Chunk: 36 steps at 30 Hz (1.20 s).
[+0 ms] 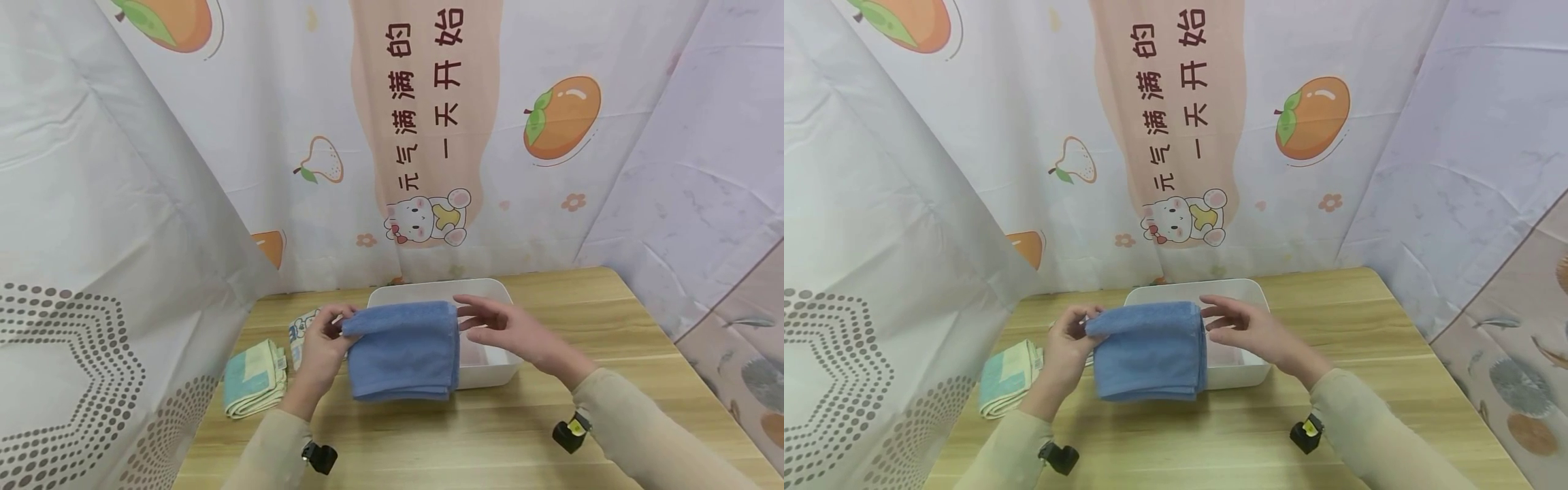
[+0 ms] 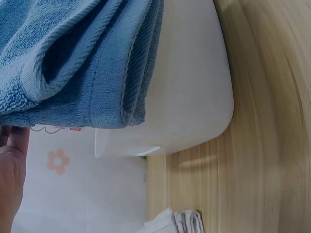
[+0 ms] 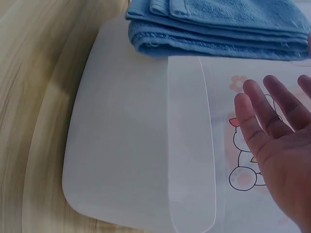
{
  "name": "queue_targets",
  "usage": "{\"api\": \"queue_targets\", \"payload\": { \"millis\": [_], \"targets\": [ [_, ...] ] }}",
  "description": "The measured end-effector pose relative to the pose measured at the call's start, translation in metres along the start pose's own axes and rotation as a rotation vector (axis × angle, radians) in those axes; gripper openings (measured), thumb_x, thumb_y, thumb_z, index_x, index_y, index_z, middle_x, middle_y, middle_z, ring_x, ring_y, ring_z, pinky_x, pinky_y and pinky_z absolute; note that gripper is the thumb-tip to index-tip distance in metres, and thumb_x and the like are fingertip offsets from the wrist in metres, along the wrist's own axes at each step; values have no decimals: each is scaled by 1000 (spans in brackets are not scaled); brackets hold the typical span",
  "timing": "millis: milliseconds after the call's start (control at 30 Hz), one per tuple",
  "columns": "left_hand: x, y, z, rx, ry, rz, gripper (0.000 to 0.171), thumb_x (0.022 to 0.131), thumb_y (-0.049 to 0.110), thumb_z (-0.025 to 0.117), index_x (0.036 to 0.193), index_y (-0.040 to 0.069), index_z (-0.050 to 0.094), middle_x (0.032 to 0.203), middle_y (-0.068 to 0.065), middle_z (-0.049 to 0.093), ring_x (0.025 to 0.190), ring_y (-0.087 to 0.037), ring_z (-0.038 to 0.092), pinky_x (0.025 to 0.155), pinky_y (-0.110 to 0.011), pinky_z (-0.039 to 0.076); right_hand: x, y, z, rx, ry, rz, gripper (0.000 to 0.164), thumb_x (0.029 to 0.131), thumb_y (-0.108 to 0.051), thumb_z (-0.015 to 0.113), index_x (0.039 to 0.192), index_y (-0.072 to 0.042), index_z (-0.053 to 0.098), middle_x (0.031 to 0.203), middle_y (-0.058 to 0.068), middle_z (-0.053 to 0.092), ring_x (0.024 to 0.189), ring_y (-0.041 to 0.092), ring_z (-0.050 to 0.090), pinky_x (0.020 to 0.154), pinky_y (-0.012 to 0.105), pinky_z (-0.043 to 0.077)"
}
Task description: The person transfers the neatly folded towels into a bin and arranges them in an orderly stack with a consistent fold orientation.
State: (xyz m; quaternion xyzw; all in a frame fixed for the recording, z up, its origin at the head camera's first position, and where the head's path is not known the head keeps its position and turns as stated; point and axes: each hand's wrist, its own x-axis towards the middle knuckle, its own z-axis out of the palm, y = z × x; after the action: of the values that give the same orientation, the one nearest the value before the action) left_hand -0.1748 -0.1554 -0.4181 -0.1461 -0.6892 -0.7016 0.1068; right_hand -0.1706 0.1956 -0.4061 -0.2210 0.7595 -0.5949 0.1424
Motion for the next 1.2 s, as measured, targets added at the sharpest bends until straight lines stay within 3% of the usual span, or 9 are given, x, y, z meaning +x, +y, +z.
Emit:
{"api": "queue_targets", "payload": {
  "millis": [367, 567, 733, 1000, 1200],
  "targets": [
    [1, -2, 6, -14, 9, -8, 27, 82, -23, 66, 98, -4, 54, 117, -24, 60, 103, -23, 66, 85, -27, 56, 2, -5, 9, -8, -1, 25, 68, 97, -25, 72, 157, -27, 40, 148, 10, 53, 133, 32, 53, 100, 27, 52],
    [1, -1, 10, -3, 20, -13, 27, 83, -22, 66, 98, -4, 54, 114, -12, 64, 106, -25, 65, 87, -27, 55, 4, -3, 13, -9, -1, 39, 74, 96, -25, 74, 159, -17, 36, 143, 15, 56, 131, 32, 54, 99, 27, 52],
    [0, 0, 13, -30, 38, -20, 28, 82, -23, 66, 98, -4, 53, 114, -10, 64, 105, -27, 66, 84, -27, 56, 5, -2, 16, -20, 21, 42, 77, 95, -26, 75, 159, -10, 36, 143, 19, 56, 129, 32, 56, 98, 28, 53],
    [-1, 0, 15, -36, 73, -42, 28, 83, -22, 66, 100, -4, 53, 120, -20, 60, 107, -28, 63, 86, -26, 55, 4, -4, 22, -35, 63, 67, 79, 93, -28, 78, 157, -8, 37, 142, 17, 58, 126, 31, 57, 99, 34, 54],
    [-1, 1, 17, -51, 90, -44, 26, 84, -19, 68, 100, -5, 53, 116, -11, 62, 106, -26, 62, 86, -26, 55, 4, -4, 25, -36, 65, 82, 76, 93, -30, 77, 156, -8, 40, 142, 17, 58, 125, 30, 58, 99, 38, 55]
  ]
}}
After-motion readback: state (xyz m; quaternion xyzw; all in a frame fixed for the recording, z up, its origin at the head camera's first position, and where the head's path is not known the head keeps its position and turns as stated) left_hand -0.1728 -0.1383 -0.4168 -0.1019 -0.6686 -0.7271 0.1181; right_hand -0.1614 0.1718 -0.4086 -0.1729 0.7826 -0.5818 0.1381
